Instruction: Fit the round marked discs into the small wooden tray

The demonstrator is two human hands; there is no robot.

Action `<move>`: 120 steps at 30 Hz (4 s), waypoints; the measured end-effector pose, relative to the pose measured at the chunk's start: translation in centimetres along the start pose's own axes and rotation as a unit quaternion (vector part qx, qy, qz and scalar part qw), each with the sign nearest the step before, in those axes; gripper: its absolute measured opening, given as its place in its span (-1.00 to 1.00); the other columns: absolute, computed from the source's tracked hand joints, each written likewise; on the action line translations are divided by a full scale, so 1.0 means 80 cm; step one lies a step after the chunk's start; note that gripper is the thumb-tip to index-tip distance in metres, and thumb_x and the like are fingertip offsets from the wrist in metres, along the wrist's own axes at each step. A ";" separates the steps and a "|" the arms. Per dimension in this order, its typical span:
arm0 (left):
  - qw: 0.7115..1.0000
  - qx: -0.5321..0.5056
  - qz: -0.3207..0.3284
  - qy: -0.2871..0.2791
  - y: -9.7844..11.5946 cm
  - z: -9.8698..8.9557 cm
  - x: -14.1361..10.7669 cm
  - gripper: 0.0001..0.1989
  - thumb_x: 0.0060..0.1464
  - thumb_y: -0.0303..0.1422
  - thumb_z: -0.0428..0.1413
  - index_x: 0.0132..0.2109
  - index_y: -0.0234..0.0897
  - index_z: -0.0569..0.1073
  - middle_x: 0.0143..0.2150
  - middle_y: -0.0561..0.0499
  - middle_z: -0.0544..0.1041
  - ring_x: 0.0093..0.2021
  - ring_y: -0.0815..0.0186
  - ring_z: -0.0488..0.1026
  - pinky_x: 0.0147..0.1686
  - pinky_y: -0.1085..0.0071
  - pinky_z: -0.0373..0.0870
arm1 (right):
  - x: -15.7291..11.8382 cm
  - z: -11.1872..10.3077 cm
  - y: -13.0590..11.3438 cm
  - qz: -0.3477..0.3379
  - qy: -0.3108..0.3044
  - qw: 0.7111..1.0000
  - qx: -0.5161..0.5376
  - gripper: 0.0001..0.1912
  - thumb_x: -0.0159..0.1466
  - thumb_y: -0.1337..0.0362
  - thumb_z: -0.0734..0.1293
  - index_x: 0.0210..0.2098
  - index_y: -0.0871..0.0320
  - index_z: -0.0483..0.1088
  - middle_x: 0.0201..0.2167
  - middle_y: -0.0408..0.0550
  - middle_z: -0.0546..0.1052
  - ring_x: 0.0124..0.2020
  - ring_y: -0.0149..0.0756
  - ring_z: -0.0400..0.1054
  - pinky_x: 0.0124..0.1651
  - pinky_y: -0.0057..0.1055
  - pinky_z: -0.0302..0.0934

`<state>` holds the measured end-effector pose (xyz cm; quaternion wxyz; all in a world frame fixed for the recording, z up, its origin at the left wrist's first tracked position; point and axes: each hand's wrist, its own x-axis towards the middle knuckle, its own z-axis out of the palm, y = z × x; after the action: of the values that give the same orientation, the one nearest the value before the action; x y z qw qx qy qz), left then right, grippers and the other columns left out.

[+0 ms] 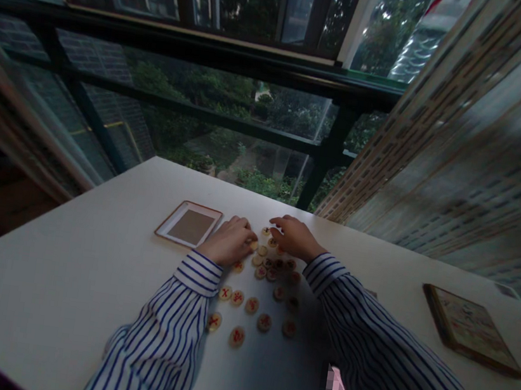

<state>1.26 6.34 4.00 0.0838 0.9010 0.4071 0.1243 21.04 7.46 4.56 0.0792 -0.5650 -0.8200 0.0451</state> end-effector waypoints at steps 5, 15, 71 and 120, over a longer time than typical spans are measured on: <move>0.995 -0.052 0.018 0.081 -0.003 -0.007 0.003 -0.77 0.00 -0.30 0.09 -0.16 -0.22 0.47 -0.16 -0.06 0.41 -0.12 0.21 0.26 -0.10 0.28 0.24 | -0.004 -0.005 -0.001 0.000 0.010 1.000 0.007 -0.62 0.26 0.18 0.10 0.00 0.13 0.32 -0.14 0.05 0.43 -0.20 -0.28 0.31 -0.15 -0.40 0.12; 0.945 -0.279 -0.072 0.156 0.003 -0.019 0.008 -0.69 0.00 -0.24 0.08 -0.12 -0.31 0.47 -0.18 -0.08 0.51 -0.18 0.26 0.40 -0.15 0.32 0.31 | -0.013 -0.019 -0.014 -0.009 0.060 0.997 0.036 -0.65 0.29 0.22 0.08 -0.02 0.15 0.33 -0.13 0.03 0.43 -0.19 -0.31 0.29 -0.13 -0.41 0.10; 0.834 -0.543 -0.093 0.044 0.051 -0.039 0.008 -0.66 -0.03 -0.20 0.09 -0.17 -0.36 0.46 -0.37 -0.03 0.50 -0.41 0.39 0.39 -0.41 0.47 0.28 | -0.079 -0.056 -0.032 -0.135 0.201 0.964 0.110 -0.76 0.21 0.22 0.23 -0.17 0.18 0.36 -0.31 -0.03 0.47 -0.29 -0.34 0.30 -0.18 -0.39 0.12; 0.820 -0.564 -0.064 0.071 0.225 -0.028 0.043 -0.75 -0.07 -0.31 0.15 -0.24 -0.39 0.48 -0.33 -0.09 0.55 -0.37 0.35 0.45 -0.30 0.41 0.37 | -0.240 -0.110 0.055 0.001 0.292 0.927 0.237 -0.81 0.19 0.31 0.23 -0.21 0.18 0.39 -0.31 -0.05 0.49 -0.33 -0.38 0.34 -0.30 -0.44 0.23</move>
<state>15.66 -2.72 11.22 0.5558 0.6572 0.3273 0.3900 33.38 -9.02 10.96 0.4461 -0.5193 -0.7255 0.0712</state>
